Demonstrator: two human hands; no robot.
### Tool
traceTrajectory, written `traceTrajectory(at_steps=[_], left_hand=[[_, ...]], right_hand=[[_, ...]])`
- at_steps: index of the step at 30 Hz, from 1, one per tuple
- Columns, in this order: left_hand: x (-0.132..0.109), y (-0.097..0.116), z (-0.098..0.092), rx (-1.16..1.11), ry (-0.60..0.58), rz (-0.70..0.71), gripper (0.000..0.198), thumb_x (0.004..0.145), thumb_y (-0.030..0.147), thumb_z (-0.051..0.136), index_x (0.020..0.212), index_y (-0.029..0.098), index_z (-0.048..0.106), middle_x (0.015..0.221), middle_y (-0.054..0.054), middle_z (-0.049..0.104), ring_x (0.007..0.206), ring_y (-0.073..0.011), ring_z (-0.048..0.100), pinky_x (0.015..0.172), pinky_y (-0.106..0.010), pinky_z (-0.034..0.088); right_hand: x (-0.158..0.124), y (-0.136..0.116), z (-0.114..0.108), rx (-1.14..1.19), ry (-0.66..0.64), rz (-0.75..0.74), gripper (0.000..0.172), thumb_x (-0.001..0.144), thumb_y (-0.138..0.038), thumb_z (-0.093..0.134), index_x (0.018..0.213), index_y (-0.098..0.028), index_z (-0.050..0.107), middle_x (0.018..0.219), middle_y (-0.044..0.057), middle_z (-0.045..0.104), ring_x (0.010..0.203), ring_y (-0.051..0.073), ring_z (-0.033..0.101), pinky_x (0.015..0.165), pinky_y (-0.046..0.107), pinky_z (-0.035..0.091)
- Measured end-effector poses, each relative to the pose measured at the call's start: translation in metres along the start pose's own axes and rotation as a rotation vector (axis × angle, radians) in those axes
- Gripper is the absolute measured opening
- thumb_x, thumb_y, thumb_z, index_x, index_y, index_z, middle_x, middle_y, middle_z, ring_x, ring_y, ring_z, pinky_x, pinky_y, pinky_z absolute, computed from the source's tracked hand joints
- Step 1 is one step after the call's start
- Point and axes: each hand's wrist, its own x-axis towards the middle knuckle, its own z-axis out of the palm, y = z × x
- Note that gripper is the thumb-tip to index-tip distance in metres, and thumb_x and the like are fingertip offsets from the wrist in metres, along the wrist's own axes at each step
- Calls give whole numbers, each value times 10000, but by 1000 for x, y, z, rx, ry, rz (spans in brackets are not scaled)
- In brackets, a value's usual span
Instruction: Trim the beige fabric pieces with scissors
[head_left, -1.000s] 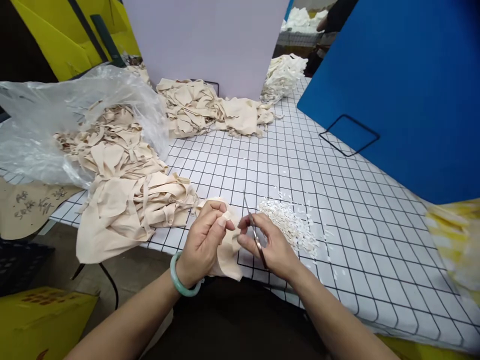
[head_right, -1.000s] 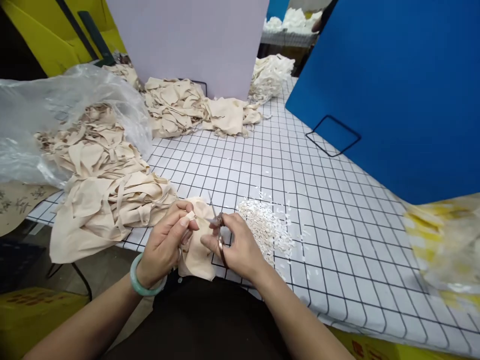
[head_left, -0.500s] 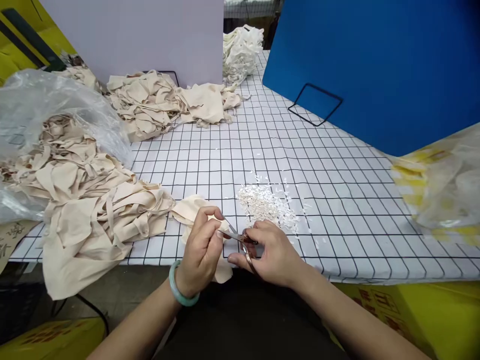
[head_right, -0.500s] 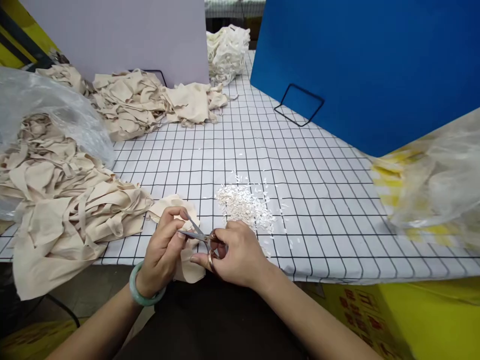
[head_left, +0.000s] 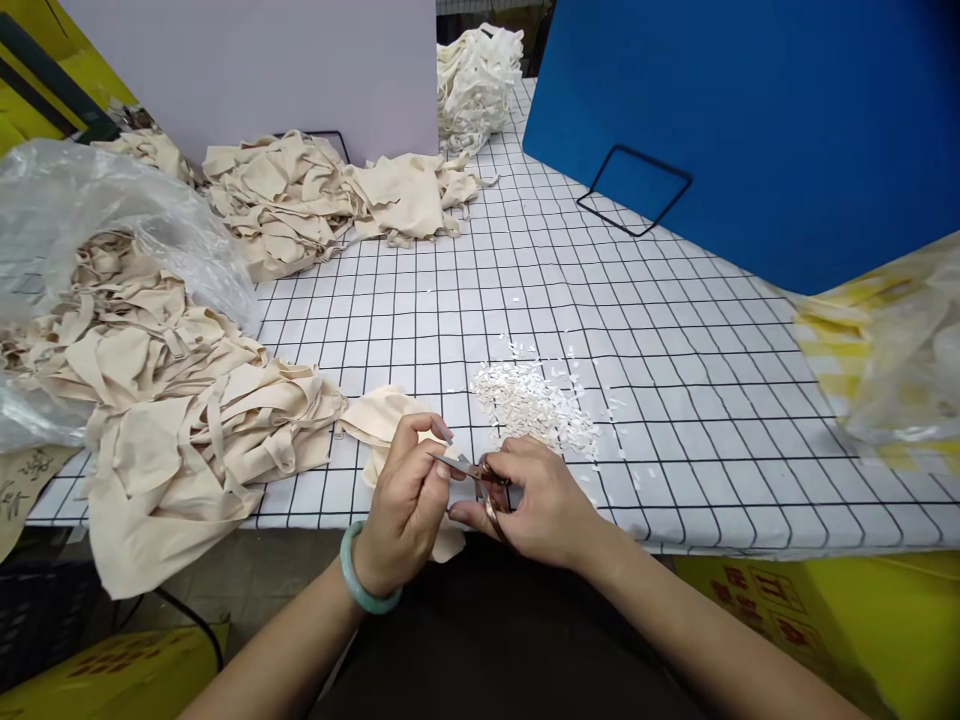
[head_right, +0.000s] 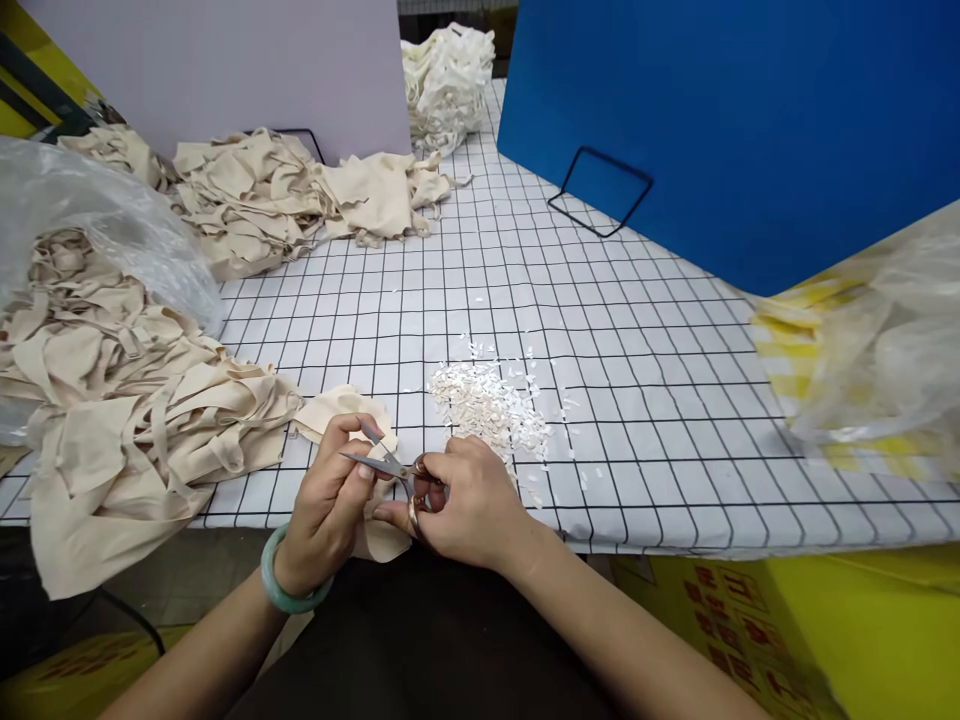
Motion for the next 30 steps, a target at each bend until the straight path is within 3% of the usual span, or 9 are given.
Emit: traceTrajectory(at_steps=[12, 19, 23, 25, 27, 30], left_hand=[[5, 4, 5, 28, -53, 49, 242, 990, 69, 372, 870, 170, 556, 934, -68, 497, 1102, -208, 473, 904, -319, 444], [22, 4, 23, 3, -195, 92, 226, 987, 70, 382, 896, 172, 561, 968, -76, 512, 1111, -205, 472, 908, -309, 450], [31, 2, 32, -43, -225, 55, 236, 1001, 115, 382, 864, 178, 563, 961, -76, 503, 1095, -209, 493, 892, -314, 467], [33, 3, 24, -24, -237, 21, 249, 1009, 149, 380, 852, 179, 570, 992, -83, 512, 1078, -208, 518, 887, -322, 477], [30, 2, 7, 66, -259, -22, 268, 1019, 180, 371, 831, 182, 563, 1023, -92, 537, 1054, -207, 547, 873, -333, 487], [8, -1, -28, 421, -146, -64, 215, 993, 275, 482, 803, 186, 527, 1110, -120, 568, 1103, -258, 550, 944, -435, 465]], right_hand=[[-8, 6, 1, -19, 54, 48, 574, 798, -673, 651, 519, -199, 486, 532, -2, 492, 543, 127, 451, 583, 261, 362], [-29, 20, -7, -38, 107, 214, 607, 823, -699, 598, 505, -203, 454, 519, -5, 482, 542, 131, 464, 567, 254, 375], [-36, 28, -19, -40, 112, 381, 607, 789, -716, 613, 498, -207, 453, 521, -1, 511, 537, 139, 482, 535, 258, 367], [-38, 30, -30, -32, 94, 459, 519, 761, -695, 652, 584, -216, 555, 602, 10, 596, 579, 161, 545, 560, 271, 411], [-38, 30, -42, -39, 82, 479, 434, 732, -660, 695, 826, -237, 667, 817, 41, 695, 716, 211, 631, 636, 307, 479], [-32, 25, -51, -32, 84, 428, 606, 713, -610, 730, 1197, -269, 602, 1152, 102, 672, 932, 285, 657, 728, 384, 530]])
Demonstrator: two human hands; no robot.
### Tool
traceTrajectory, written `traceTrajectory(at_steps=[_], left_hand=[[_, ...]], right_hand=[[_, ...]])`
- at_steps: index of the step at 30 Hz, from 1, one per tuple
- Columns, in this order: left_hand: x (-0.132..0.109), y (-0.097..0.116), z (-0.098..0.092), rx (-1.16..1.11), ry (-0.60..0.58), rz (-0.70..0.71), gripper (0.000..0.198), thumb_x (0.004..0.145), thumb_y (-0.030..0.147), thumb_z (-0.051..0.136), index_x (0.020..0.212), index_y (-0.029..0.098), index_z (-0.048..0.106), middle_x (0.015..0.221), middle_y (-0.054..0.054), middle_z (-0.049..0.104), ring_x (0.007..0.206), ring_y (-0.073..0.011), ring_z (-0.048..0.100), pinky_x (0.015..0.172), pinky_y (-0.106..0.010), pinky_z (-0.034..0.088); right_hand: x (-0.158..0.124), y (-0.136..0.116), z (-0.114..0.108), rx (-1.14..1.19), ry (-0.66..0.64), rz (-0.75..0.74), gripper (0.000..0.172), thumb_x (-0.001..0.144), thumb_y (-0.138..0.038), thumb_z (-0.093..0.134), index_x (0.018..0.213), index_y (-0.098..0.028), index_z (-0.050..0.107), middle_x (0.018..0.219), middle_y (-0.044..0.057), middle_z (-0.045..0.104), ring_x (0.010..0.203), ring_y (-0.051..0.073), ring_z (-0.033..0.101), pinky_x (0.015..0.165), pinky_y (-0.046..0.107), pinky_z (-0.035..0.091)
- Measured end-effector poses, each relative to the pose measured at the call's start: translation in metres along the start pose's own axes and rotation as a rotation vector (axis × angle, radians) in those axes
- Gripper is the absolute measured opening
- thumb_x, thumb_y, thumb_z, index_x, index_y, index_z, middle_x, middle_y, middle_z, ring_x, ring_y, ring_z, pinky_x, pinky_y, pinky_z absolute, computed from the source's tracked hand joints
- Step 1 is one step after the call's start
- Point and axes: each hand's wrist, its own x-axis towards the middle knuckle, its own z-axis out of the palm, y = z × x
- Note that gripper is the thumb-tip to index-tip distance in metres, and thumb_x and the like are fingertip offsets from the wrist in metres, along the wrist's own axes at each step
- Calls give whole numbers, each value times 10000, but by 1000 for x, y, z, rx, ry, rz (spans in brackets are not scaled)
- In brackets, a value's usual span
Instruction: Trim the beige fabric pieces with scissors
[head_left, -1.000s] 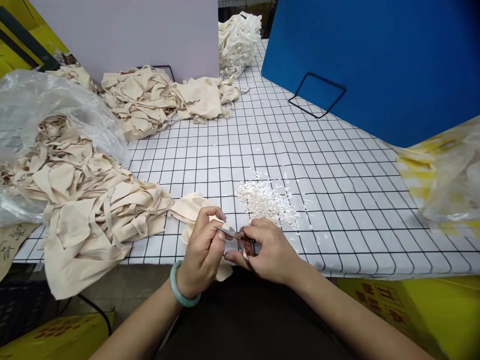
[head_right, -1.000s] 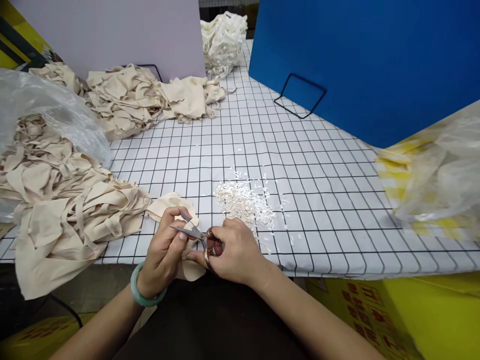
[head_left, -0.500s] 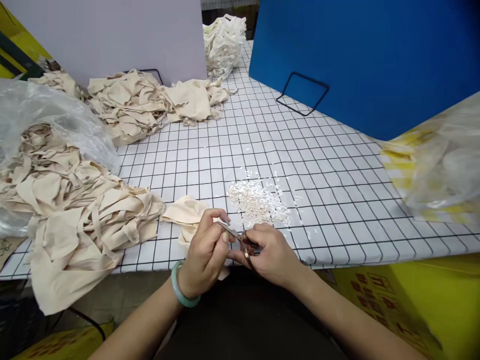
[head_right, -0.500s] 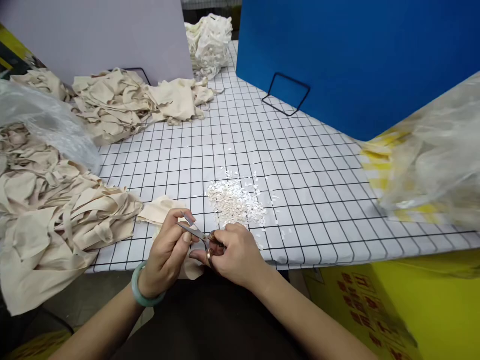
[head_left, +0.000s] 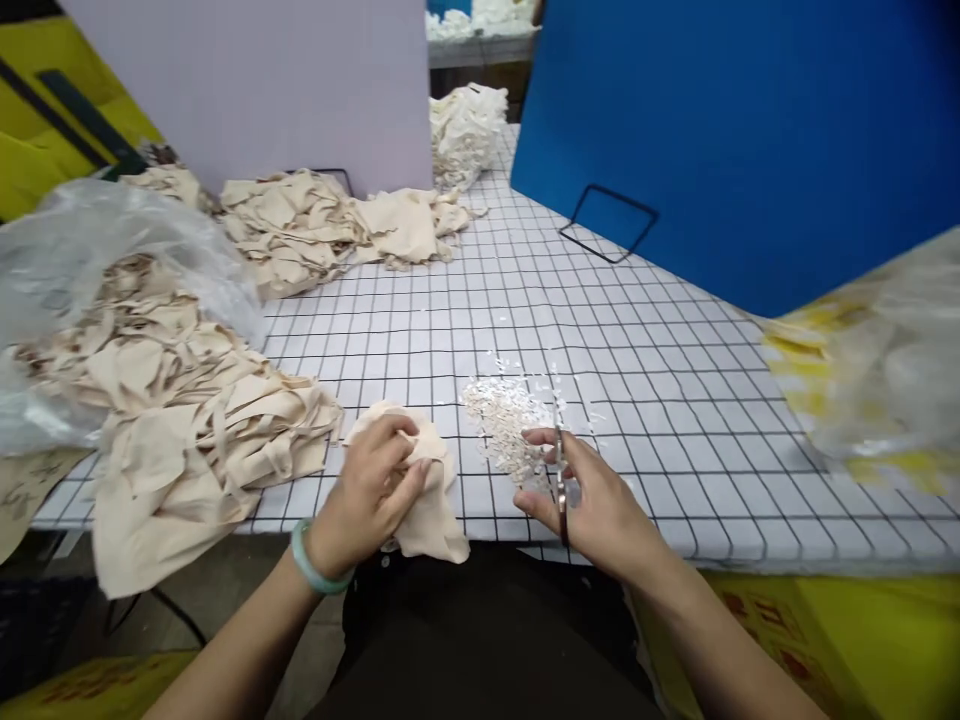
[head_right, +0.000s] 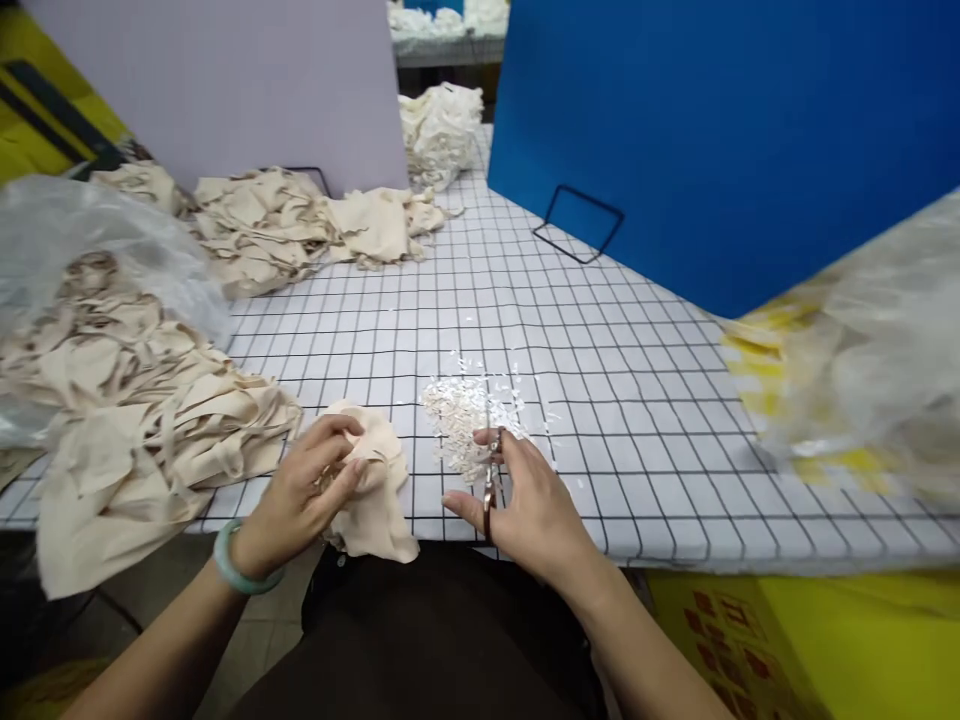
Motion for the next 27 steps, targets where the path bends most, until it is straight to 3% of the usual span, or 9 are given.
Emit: traceTrajectory(at_steps=[3, 6, 10, 13, 17, 20, 22, 24, 27], left_hand=[[-39, -15, -9, 287, 63, -131, 340, 850, 401, 705, 1073, 184, 569, 1353, -186, 500, 1274, -377, 454, 1043, -594, 381], [-68, -19, 1, 184, -120, -183, 591, 810, 296, 725, 1349, 234, 491, 1369, -169, 521, 1260, -363, 490, 1019, -547, 440], [-61, -17, 0, -146, -302, -156, 251, 852, 133, 581, 1058, 268, 632, 1052, -63, 662, 942, -215, 629, 831, -316, 532], [-13, -17, -31, -159, -227, -129, 151, 812, 97, 587, 874, 233, 612, 925, -22, 661, 830, -172, 620, 742, -265, 519], [99, -20, -93, 33, 124, -98, 144, 879, 152, 559, 738, 180, 560, 785, -24, 615, 693, -167, 595, 653, -307, 535], [168, -28, -114, 75, 313, -87, 205, 896, 86, 514, 1060, 167, 605, 1185, -131, 608, 1148, -266, 588, 1009, -510, 477], [184, -34, -103, 59, 358, -69, 391, 917, 179, 570, 1304, 189, 519, 1443, -172, 474, 1408, -328, 396, 1141, -606, 332], [176, -37, -74, -63, 307, -53, 602, 902, 326, 645, 1440, 205, 405, 1538, -188, 395, 1467, -360, 326, 1156, -617, 324], [142, -34, -23, -331, 172, -95, 587, 947, 366, 559, 1465, 171, 364, 1354, -196, 590, 1233, -312, 606, 991, -503, 537]], right_hand=[[1, -18, 19, 57, -55, -92, 599, 730, -500, 749, 1243, -264, 549, 1219, 125, 639, 961, 299, 644, 761, 422, 539], [-7, -36, 61, 178, -261, -273, 494, 713, -261, 743, 1166, -253, 548, 1132, 88, 662, 952, 262, 640, 823, 388, 529], [-1, -47, 106, 220, -365, -395, 283, 630, -62, 586, 845, -227, 505, 875, 21, 639, 799, 195, 615, 698, 271, 474], [38, -71, 97, 326, -335, -452, 182, 673, -118, 560, 799, -224, 483, 763, -16, 581, 690, 147, 548, 608, 226, 420], [130, -146, 37, 351, -28, -527, 70, 724, -232, 566, 769, -223, 513, 700, -22, 548, 646, 154, 512, 583, 250, 415], [200, -189, -2, 378, 218, -459, 188, 752, -343, 604, 885, -230, 536, 774, -1, 609, 678, 177, 555, 601, 277, 426], [225, -191, -8, 392, 270, -414, 250, 753, -411, 627, 894, -229, 528, 762, -1, 611, 649, 175, 550, 586, 280, 415], [223, -174, 4, 402, 218, -387, 263, 739, -437, 640, 851, -221, 542, 733, -5, 613, 602, 158, 536, 557, 273, 410], [182, -134, 39, 419, 15, -344, 205, 748, -388, 586, 824, -198, 582, 677, -7, 613, 545, 138, 523, 502, 255, 407]])
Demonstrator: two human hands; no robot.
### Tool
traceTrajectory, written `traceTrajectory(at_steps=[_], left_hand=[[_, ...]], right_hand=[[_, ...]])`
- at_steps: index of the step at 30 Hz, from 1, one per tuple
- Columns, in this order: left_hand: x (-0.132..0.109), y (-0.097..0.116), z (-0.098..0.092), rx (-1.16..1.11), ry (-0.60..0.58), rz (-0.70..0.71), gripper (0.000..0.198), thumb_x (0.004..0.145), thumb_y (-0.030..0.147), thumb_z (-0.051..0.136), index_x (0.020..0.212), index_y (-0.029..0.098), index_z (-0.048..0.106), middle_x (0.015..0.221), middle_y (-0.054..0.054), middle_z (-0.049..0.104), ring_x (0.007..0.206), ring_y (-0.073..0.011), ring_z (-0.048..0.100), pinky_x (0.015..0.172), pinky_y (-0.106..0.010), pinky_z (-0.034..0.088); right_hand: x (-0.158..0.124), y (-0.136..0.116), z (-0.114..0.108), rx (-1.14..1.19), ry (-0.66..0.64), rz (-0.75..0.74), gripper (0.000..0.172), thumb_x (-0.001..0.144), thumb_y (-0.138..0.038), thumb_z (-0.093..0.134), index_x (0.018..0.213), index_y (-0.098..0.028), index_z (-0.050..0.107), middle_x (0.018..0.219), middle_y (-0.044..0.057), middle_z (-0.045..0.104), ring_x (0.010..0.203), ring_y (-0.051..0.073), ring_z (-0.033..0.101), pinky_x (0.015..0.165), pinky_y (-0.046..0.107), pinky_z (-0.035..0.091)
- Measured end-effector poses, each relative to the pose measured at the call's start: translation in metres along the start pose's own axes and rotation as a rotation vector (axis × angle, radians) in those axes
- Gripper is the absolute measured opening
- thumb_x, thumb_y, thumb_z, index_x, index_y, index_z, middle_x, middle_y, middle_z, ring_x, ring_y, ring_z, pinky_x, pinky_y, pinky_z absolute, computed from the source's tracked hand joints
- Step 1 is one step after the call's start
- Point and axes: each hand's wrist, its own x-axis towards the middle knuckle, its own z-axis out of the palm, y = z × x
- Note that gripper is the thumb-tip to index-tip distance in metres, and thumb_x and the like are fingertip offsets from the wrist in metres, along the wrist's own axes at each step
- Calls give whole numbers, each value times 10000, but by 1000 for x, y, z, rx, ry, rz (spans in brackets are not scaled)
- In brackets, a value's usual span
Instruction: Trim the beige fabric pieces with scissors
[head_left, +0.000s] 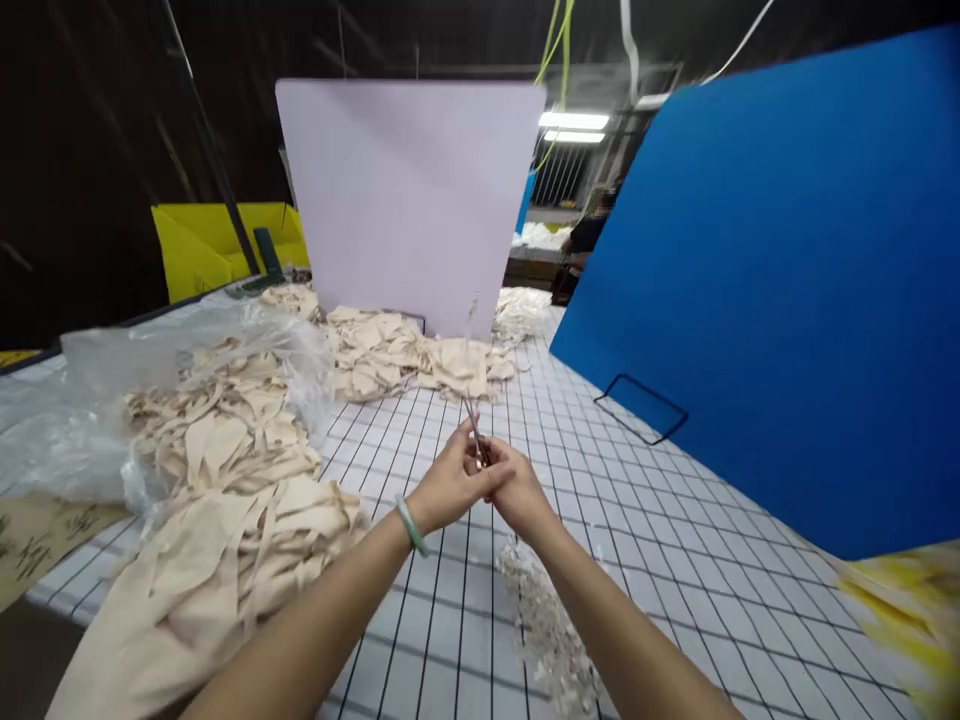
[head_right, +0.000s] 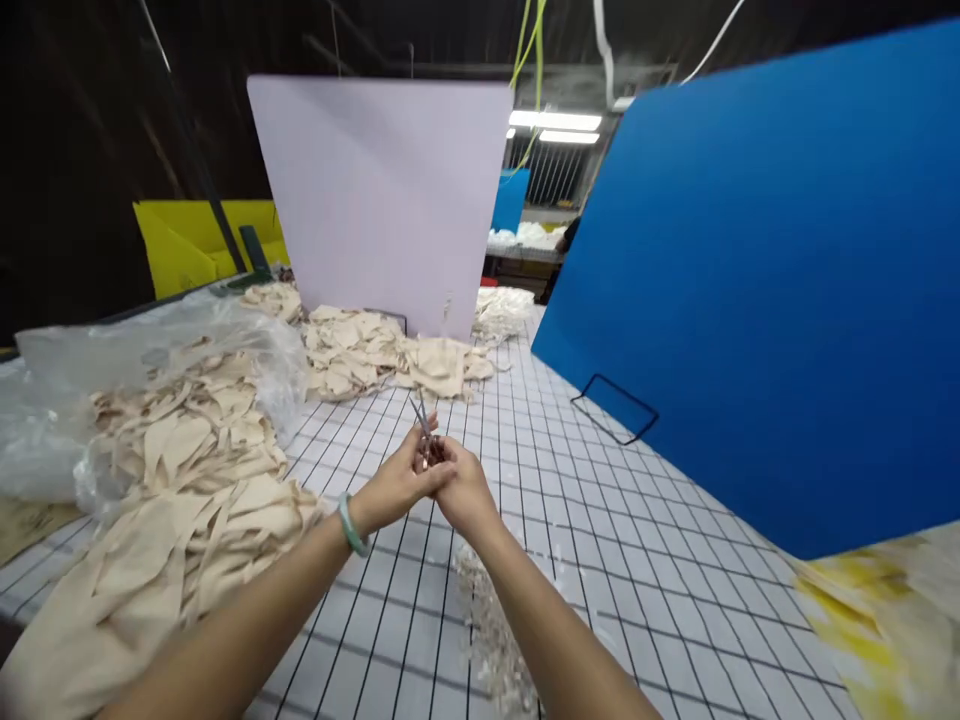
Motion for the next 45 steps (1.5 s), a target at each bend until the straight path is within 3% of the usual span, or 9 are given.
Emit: traceTrajectory(at_steps=[4, 9, 12, 16, 21, 25, 31, 39, 45], left_hand=[[-48, -5, 38, -68, -30, -97, 316, 985, 212, 342, 1156, 162, 603, 993, -91, 714, 903, -207, 709, 844, -378, 602], [-92, 0, 33, 54, -21, -113, 200, 940, 255, 470, 1033, 156, 617, 1143, -136, 668, 1177, -289, 611, 1052, -482, 500], [-122, -2, 7, 228, 128, -47, 255, 936, 303, 539, 1128, 141, 583, 1246, -173, 624, 1258, -321, 543, 1092, -554, 436], [-151, -15, -44, 541, 455, 59, 153, 910, 114, 449, 991, 175, 563, 1025, -100, 639, 1031, -232, 608, 925, -421, 533], [-152, -34, -121, 759, 517, -73, 199, 841, 66, 418, 934, 173, 558, 969, -109, 612, 990, -260, 591, 901, -431, 508], [-149, -43, -153, 825, 376, -184, 133, 874, 158, 454, 811, 191, 567, 861, -78, 628, 873, -250, 606, 824, -397, 506], [-146, -50, -131, 883, 243, -270, 158, 907, 317, 535, 870, 172, 585, 864, -92, 625, 850, -270, 582, 753, -391, 479], [-101, -52, -99, 870, 58, -210, 112, 794, 258, 699, 779, 164, 640, 900, -114, 639, 949, -320, 572, 849, -467, 474], [-109, -25, -118, 682, -22, -100, 192, 928, 166, 476, 922, 158, 667, 945, -75, 656, 906, -206, 607, 823, -341, 509]], right_hand=[[-77, 29, 7, -52, -170, 100, 198, 705, -267, 570, 881, -186, 605, 686, 3, 637, 603, 162, 570, 514, 257, 434], [-100, 41, 2, -274, -262, 103, 71, 719, -272, 612, 735, -207, 591, 638, -4, 640, 563, 162, 531, 511, 265, 407], [-85, 36, 25, -130, -184, 133, 205, 725, -376, 681, 778, -212, 570, 679, -10, 621, 600, 159, 533, 538, 264, 409], [-48, 13, 95, 73, -200, 167, 447, 655, -414, 751, 993, -209, 541, 945, 25, 654, 734, 160, 587, 618, 272, 466], [-21, -6, 151, 96, -270, 123, 241, 613, -308, 709, 746, -214, 532, 697, -51, 575, 649, 138, 516, 632, 276, 428], [-18, 6, 112, 178, -185, 105, 261, 649, -342, 673, 828, -214, 533, 765, -27, 595, 697, 143, 544, 657, 280, 458], [-32, 45, 34, 222, -12, 215, 400, 608, -422, 736, 853, -220, 493, 722, -22, 575, 652, 146, 537, 626, 296, 465], [-48, 56, 24, 175, 14, 244, 412, 628, -460, 740, 866, -214, 510, 741, -10, 599, 636, 149, 565, 638, 315, 496], [-53, 53, 17, 3, 67, 213, 385, 693, -472, 730, 916, -223, 537, 948, 51, 660, 768, 182, 607, 665, 310, 495]])
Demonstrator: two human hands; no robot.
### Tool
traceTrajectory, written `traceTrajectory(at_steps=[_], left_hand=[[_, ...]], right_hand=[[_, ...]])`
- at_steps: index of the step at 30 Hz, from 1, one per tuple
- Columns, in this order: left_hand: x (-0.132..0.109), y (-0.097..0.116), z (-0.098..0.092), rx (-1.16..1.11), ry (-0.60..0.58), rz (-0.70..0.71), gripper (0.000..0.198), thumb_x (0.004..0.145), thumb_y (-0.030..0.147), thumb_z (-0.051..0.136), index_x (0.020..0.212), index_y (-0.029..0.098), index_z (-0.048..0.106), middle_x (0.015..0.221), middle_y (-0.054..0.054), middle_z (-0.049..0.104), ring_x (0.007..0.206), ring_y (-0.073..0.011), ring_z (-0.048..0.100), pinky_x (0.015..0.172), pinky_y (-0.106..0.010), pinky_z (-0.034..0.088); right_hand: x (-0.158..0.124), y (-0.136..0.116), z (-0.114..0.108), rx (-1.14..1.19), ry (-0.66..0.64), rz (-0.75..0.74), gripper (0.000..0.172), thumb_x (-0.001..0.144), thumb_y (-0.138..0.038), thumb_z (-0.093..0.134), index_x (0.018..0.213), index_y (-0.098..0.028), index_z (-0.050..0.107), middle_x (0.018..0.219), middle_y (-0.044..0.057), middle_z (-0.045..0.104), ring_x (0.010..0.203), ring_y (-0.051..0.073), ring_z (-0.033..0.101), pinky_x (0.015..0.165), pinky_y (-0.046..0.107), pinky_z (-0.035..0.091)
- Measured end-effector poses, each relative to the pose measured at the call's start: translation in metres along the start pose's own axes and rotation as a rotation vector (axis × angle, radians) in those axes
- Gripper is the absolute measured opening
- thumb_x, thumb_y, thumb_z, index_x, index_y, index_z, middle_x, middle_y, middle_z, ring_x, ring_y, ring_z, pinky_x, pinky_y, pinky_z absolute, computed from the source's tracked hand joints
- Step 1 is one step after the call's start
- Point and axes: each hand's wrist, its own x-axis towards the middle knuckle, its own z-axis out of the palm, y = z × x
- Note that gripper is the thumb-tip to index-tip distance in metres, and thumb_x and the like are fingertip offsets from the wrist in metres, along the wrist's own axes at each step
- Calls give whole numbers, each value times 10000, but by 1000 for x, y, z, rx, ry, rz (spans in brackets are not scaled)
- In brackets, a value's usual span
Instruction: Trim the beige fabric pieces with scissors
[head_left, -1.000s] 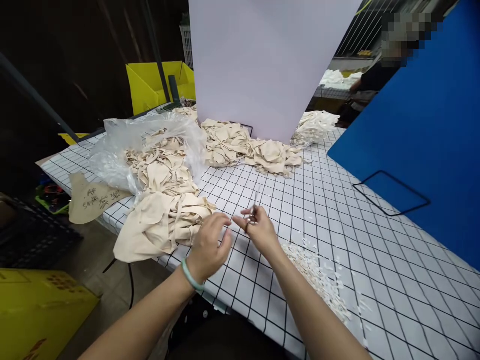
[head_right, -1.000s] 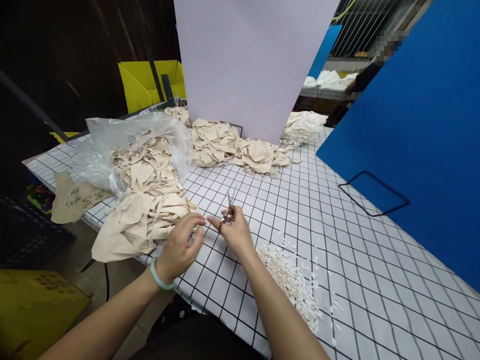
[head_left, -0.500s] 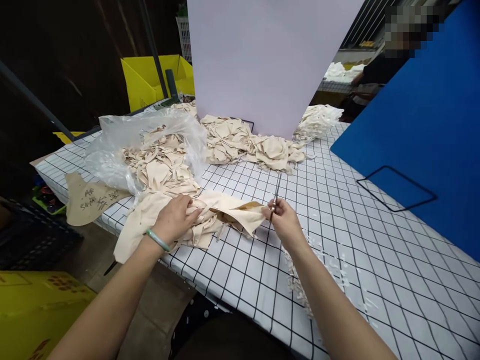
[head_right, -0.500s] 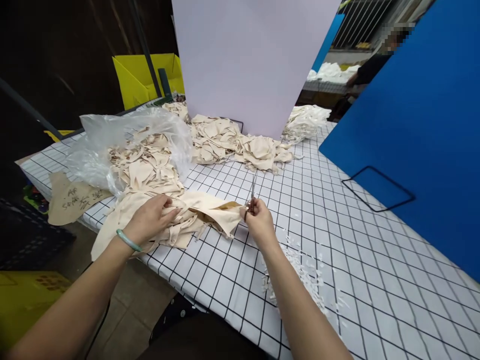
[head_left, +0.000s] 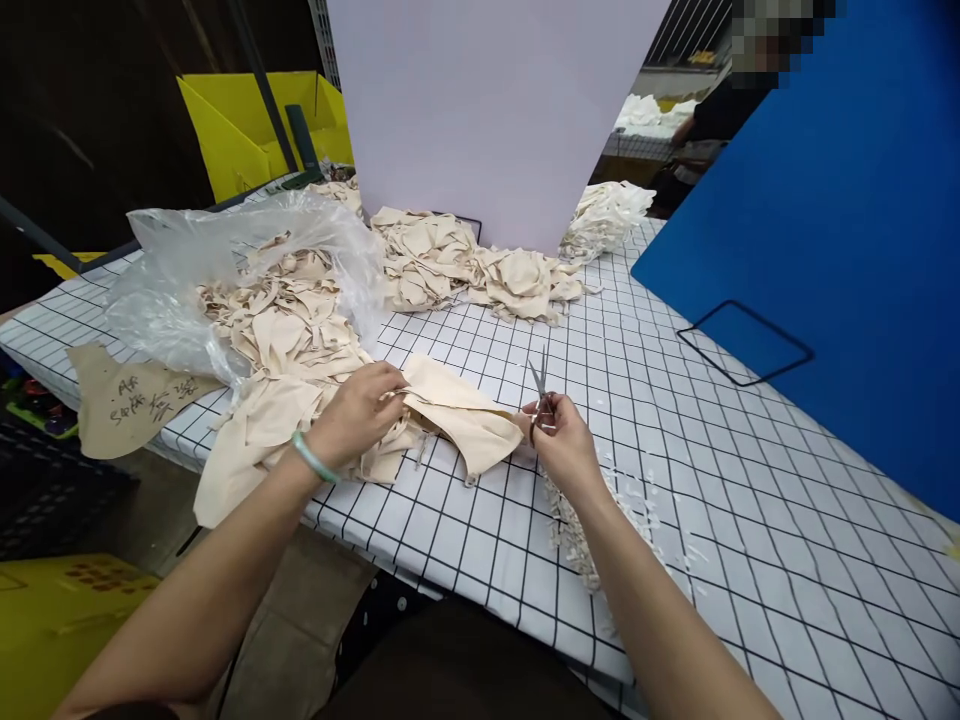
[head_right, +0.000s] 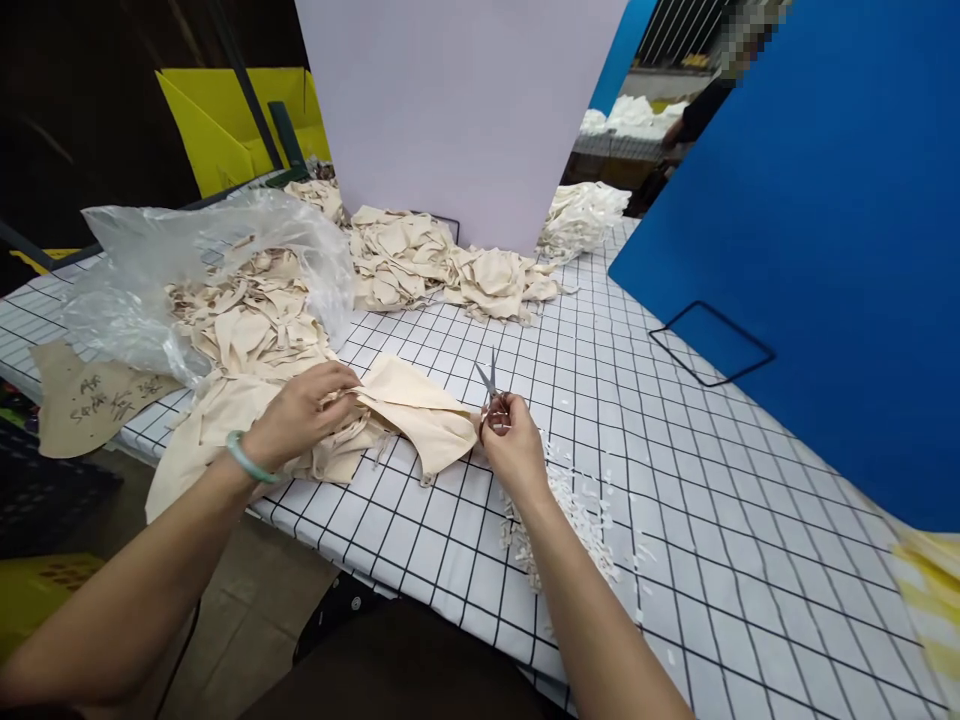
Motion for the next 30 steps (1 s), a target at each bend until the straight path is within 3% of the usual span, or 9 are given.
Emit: traceTrajectory(at_steps=[3, 5, 6, 9, 13, 18, 21, 26, 30], left_hand=[[-24, 15, -12, -166, -331, 131, 170, 922, 229, 534, 999, 175, 676, 969, -57, 666, 900, -198, 616, 803, -313, 505], [-35, 31, -1, -211, -501, 151, 183, 902, 324, 616, 1002, 185, 679, 965, -54, 673, 911, -214, 617, 818, -328, 495], [-37, 39, 11, -201, -488, 114, 221, 897, 379, 633, 977, 177, 675, 956, -63, 669, 923, -233, 610, 834, -352, 488], [-31, 59, 60, -162, -187, -74, 298, 860, 442, 671, 798, 156, 616, 888, -97, 628, 946, -302, 564, 881, -463, 447], [-12, 67, 103, -277, 16, -123, 200, 826, 193, 647, 692, 178, 499, 849, -80, 578, 937, -281, 536, 878, -449, 433], [-16, 76, 84, -522, 73, -64, 165, 985, 266, 440, 836, 196, 456, 829, -26, 551, 782, -165, 547, 723, -290, 483], [-26, 100, 72, -840, 105, -39, 161, 1012, 314, 412, 924, 193, 471, 843, -20, 570, 738, -143, 570, 677, -264, 484], [-37, 136, 83, -788, 288, -30, 123, 996, 270, 446, 904, 202, 490, 771, -11, 547, 700, -159, 520, 675, -290, 416], [-51, 131, 91, -862, 159, -107, 89, 991, 237, 400, 939, 209, 466, 758, -9, 550, 693, -165, 510, 668, -297, 395]], right_hand=[[0, 1, 0, -85, -39, -2, 345, 695, -440, 733, 894, -238, 535, 934, 33, 674, 754, 183, 612, 656, 309, 499], [1, 1, 3, -148, -73, -4, 317, 674, -397, 745, 859, -243, 538, 880, 12, 671, 702, 175, 594, 645, 311, 486], [2, 0, 4, -178, -84, -9, 305, 661, -371, 749, 845, -245, 541, 855, 3, 665, 683, 172, 584, 647, 313, 477], [4, -2, 10, -244, -95, -43, 263, 653, -316, 736, 818, -248, 543, 789, -16, 639, 670, 175, 567, 671, 322, 459], [-2, -9, 8, -246, -90, -93, 255, 710, -325, 712, 876, -251, 533, 849, -7, 649, 691, 171, 566, 712, 334, 476], [-26, -17, -5, 7, -319, -220, 423, 714, -383, 802, 1007, -262, 523, 1230, 50, 637, 1032, 221, 603, 907, 387, 499], [-37, -18, -7, 169, -462, -294, 391, 734, -371, 813, 981, -263, 529, 1207, 42, 639, 1097, 223, 587, 956, 390, 484], [-36, -8, -7, 379, -427, -232, 369, 658, -291, 855, 843, -239, 539, 897, -4, 624, 827, 167, 588, 724, 297, 500], [-36, -8, -12, 443, -267, -169, 372, 632, -199, 853, 834, -239, 543, 839, -24, 617, 775, 139, 565, 703, 272, 478]])
